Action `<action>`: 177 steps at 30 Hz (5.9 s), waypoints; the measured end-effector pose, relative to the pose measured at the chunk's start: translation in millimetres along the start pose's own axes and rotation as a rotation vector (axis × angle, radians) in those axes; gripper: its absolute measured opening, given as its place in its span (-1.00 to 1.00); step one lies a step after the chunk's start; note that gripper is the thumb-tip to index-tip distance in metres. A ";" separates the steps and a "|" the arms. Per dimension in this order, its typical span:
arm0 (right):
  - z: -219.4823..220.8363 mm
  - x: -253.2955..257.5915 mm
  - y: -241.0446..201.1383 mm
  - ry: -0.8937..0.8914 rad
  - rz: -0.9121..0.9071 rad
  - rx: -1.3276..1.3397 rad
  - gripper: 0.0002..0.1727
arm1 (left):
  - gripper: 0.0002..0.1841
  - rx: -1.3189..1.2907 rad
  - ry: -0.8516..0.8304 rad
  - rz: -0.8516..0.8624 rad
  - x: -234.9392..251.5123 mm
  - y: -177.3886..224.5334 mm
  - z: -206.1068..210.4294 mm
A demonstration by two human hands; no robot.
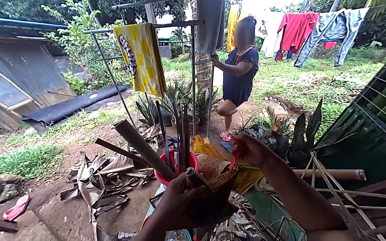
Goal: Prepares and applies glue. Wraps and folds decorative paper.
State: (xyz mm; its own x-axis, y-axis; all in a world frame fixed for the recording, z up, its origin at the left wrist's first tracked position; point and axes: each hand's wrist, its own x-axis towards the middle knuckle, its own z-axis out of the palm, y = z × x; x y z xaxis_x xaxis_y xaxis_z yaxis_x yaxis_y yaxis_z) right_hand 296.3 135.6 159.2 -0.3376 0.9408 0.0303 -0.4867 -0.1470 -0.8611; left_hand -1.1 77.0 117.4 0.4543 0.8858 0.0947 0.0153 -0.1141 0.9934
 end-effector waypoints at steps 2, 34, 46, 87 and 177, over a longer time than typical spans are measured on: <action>8.8 2.4 -5.3 -0.060 0.014 -0.022 -0.76 | -0.66 0.015 -0.002 0.017 4.1 1.2 3.7; 81.3 -0.7 24.4 -0.322 0.061 -0.049 -0.88 | -0.37 0.567 0.502 0.194 -13.3 15.4 8.9; 112.3 -22.0 15.6 -0.337 -0.643 -1.209 -0.68 | -0.42 0.663 0.470 0.271 -14.1 14.8 9.1; 135.7 -21.3 -15.6 -0.782 -1.096 -1.974 -0.82 | -0.16 0.618 0.379 0.280 -39.3 19.9 31.3; 142.2 -11.5 -7.8 -1.051 -0.236 -1.356 -0.86 | -0.63 0.171 -0.030 0.095 -43.9 3.2 33.3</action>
State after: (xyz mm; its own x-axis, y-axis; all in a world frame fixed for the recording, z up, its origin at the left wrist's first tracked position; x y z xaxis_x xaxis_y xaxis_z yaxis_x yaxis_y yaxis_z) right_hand 189.4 82.5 237.8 -0.9714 0.2363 0.0249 0.1836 0.8127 -0.5529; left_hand 8.6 22.7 114.2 0.4875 0.8537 0.1834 0.1209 -0.2741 0.9541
